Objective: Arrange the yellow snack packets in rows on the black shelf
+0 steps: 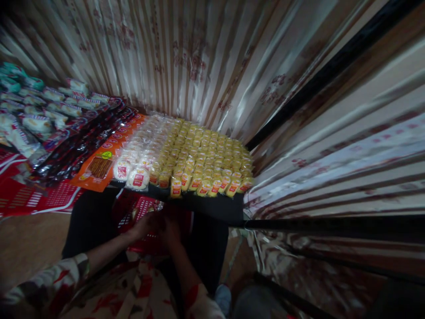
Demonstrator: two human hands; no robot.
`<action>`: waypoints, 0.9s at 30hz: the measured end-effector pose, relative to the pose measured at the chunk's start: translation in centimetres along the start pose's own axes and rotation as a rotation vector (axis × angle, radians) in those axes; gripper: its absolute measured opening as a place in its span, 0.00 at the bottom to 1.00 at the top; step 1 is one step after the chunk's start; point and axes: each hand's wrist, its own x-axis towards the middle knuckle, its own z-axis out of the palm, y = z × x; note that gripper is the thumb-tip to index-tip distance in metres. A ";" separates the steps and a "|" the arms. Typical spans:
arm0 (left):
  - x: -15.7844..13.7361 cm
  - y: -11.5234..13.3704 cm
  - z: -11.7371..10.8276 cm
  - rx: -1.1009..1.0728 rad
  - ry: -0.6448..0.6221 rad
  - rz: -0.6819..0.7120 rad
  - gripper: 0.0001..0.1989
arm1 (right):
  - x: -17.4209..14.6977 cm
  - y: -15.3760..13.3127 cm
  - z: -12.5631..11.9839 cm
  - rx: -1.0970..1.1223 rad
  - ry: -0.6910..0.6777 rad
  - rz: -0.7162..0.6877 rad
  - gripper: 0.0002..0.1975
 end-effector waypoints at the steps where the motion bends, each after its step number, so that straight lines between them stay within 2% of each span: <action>1: -0.4 0.3 -0.3 -0.031 -0.002 0.021 0.21 | -0.2 0.0 -0.5 0.020 -0.003 -0.023 0.21; 5: -1.8 2.0 -1.5 -0.139 -0.051 0.070 0.25 | -1.5 -0.1 -2.4 0.219 -0.068 -0.156 0.27; 11: -3.2 5.9 -2.4 -0.107 -0.098 0.127 0.25 | -3.9 -1.2 -5.1 0.287 -0.084 -0.176 0.24; 21: -4.9 12.2 -1.4 0.146 0.057 0.304 0.25 | -5.6 -1.5 -8.1 0.198 0.254 -0.259 0.21; 27: -5.7 16.6 -0.5 0.269 -0.029 0.384 0.22 | -6.6 -1.4 -9.4 0.124 0.460 -0.241 0.22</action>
